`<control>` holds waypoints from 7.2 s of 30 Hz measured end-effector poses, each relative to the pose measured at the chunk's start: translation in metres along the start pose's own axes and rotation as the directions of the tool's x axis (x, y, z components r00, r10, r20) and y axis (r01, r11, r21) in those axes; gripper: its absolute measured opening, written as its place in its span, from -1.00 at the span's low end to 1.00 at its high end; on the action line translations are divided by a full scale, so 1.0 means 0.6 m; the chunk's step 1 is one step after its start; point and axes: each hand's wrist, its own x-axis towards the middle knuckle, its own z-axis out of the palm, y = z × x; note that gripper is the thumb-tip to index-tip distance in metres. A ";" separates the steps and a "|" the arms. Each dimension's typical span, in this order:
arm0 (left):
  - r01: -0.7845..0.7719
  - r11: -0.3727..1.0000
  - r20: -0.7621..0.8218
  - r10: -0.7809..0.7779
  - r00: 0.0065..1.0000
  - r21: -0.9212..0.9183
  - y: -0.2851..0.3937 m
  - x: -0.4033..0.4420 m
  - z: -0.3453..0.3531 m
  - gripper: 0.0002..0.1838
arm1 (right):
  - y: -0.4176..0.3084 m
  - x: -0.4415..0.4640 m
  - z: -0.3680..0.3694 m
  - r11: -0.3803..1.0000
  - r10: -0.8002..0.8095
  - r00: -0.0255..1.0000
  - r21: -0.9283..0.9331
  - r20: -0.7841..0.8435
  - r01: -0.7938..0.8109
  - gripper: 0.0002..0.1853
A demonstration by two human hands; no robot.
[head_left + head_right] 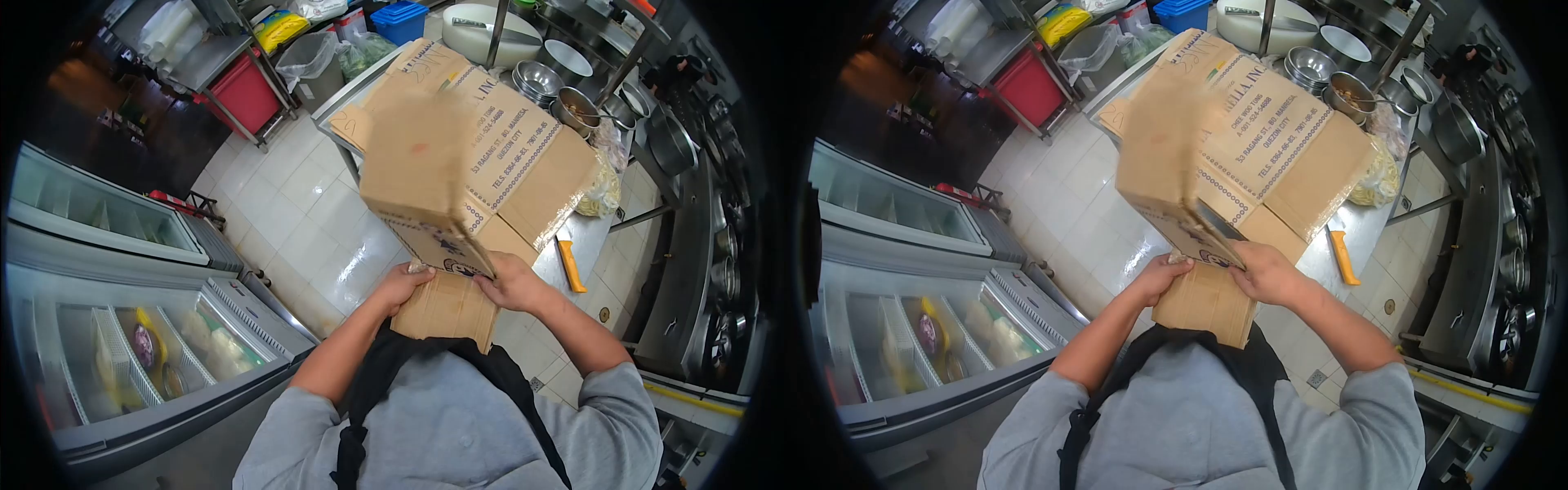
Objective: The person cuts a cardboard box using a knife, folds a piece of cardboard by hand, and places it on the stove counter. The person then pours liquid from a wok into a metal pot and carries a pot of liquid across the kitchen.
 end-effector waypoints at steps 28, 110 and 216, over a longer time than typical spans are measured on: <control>0.138 0.944 0.002 -0.144 0.990 -0.298 -0.016 -0.012 -0.020 -0.64 | -0.015 -0.037 0.019 0.977 -0.174 0.978 0.103 -0.118 0.187 -0.79; -0.534 0.845 -0.414 0.495 0.764 0.024 0.134 0.165 -0.089 -0.71 | 0.085 0.335 -0.010 0.922 0.230 0.699 -0.079 -0.677 -0.379 -0.19; -0.090 0.493 -0.259 0.593 0.762 0.865 0.103 0.228 0.398 -0.46 | 0.281 -0.429 -0.189 0.708 0.706 0.396 0.611 -0.587 -0.355 -0.74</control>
